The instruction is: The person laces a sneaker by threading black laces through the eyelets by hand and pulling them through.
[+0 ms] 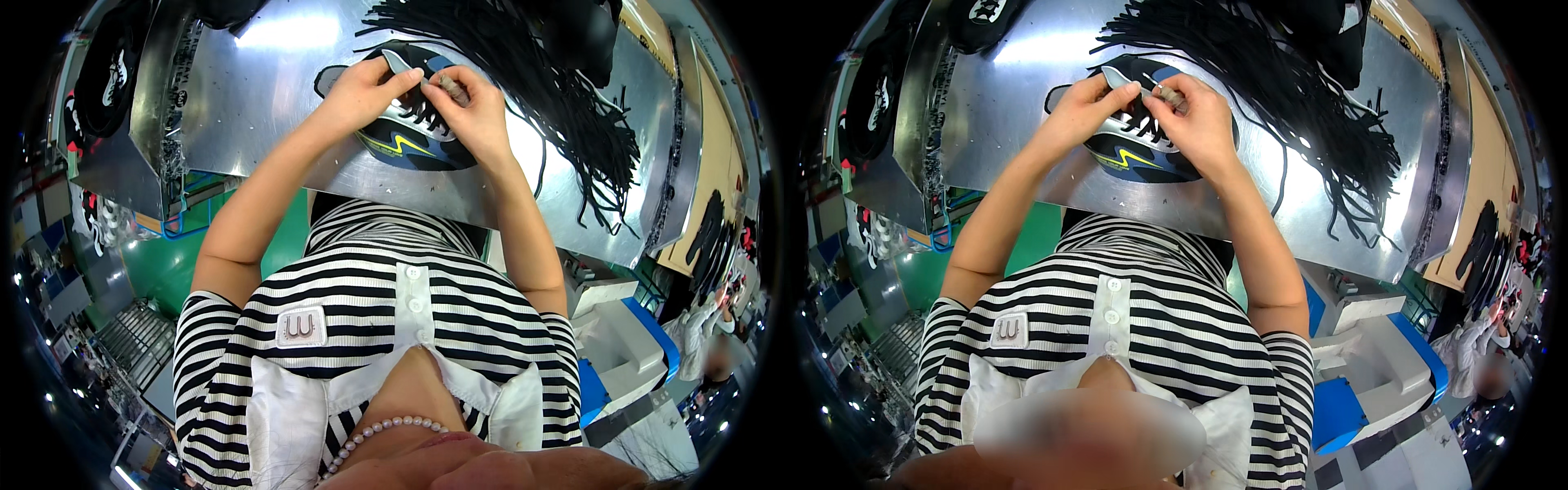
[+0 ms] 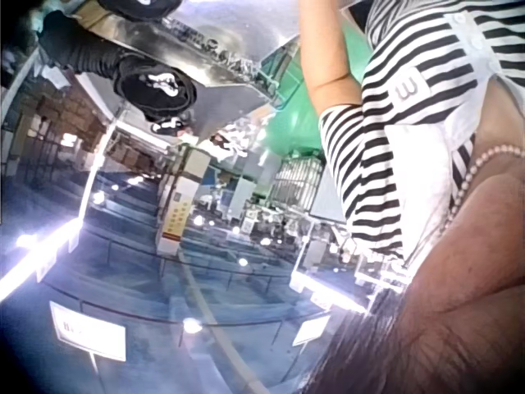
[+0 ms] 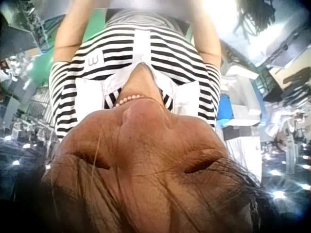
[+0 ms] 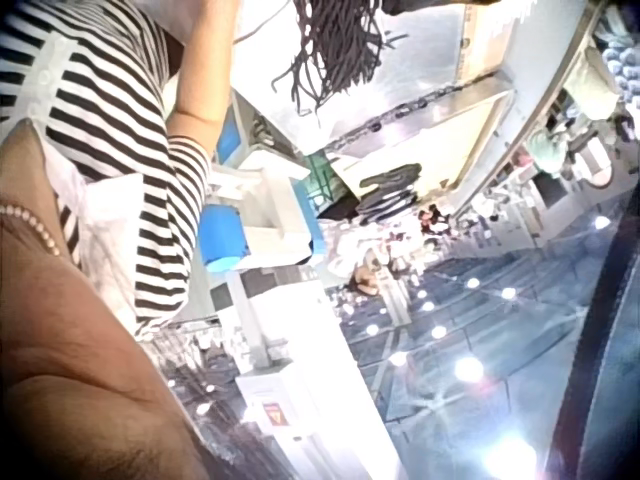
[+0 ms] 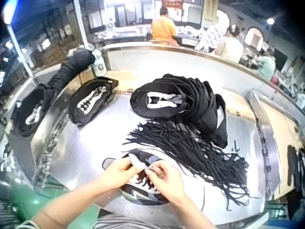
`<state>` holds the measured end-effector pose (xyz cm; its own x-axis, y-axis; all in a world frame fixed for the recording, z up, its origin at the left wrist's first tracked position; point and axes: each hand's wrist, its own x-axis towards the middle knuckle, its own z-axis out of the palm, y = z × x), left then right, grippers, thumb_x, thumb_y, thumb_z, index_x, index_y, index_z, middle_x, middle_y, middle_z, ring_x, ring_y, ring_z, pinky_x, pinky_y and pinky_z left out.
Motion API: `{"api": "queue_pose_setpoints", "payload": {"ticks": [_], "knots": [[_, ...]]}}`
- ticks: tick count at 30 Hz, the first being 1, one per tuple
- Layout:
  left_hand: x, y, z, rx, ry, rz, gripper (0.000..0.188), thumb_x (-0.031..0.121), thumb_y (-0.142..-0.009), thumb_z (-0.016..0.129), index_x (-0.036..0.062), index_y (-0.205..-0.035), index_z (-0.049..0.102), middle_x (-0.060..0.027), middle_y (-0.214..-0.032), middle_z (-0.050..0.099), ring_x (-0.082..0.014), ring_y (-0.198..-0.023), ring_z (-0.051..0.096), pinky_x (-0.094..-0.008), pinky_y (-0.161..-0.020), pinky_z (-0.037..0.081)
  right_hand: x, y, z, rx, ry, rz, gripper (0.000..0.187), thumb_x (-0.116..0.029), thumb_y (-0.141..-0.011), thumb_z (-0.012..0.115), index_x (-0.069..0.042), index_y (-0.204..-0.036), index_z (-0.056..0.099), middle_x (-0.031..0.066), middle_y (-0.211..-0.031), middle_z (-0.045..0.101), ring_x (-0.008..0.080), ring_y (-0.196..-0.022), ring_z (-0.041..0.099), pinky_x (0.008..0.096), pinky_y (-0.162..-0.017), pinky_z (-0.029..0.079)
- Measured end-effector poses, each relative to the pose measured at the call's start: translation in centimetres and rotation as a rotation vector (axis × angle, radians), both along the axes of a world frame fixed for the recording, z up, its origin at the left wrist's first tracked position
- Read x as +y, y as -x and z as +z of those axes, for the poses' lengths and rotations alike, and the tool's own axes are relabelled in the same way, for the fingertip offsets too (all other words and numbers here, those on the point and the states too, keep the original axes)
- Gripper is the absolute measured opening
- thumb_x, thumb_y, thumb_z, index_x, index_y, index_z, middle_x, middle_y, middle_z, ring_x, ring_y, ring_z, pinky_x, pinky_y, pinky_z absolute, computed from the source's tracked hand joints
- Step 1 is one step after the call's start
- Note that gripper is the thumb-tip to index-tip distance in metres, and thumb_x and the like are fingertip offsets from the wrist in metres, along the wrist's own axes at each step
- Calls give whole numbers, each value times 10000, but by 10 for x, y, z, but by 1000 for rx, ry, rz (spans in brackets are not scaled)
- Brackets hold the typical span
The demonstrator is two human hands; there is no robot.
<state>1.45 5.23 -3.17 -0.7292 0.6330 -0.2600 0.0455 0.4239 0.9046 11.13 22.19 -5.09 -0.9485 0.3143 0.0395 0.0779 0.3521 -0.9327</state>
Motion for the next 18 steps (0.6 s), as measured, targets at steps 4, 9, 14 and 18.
{"api": "queue_pose_setpoints", "payload": {"ticks": [4, 9, 14, 18], "knots": [[-2, 1, -1, -41, -7, 4, 408, 381, -926, 665, -21, -976, 707, -100, -847, 724, -158, -789, 677, -293, -746, 524, 5, 2, -4, -47, 3, 24, 203, -185, -827, 739, -15, -928, 693, 107, -813, 691, 201, -690, 651, 300, -665, 506], [-13, 14, 5, -71, 59, -151, 296, 256, -933, 692, -7, -1070, 695, -31, -920, 700, -82, -842, 621, -247, -764, 496, 7, -5, 0, 28, 479, -78, 117, -104, -915, 699, -3, -968, 674, -19, -811, 644, 36, -744, 552, 203, -673, 447], [-8, 10, 9, -48, -25, -122, 223, 156, -887, 690, -11, -1033, 712, -63, -918, 721, -126, -807, 652, -277, -738, 510, 4, -12, -5, 127, 484, -80, 107, -85, -926, 694, 2, -981, 664, -43, -843, 610, 11, -746, 510, 173, -663, 410], [3, 2, -2, 233, 90, 46, 238, 164, -856, 637, -15, -996, 707, -183, -955, 717, -295, -813, 687, -373, -756, 530, 4, -15, -6, 116, 491, -74, 106, -89, -931, 688, 1, -980, 663, -43, -829, 602, 17, -729, 501, 181, -660, 412]]}}
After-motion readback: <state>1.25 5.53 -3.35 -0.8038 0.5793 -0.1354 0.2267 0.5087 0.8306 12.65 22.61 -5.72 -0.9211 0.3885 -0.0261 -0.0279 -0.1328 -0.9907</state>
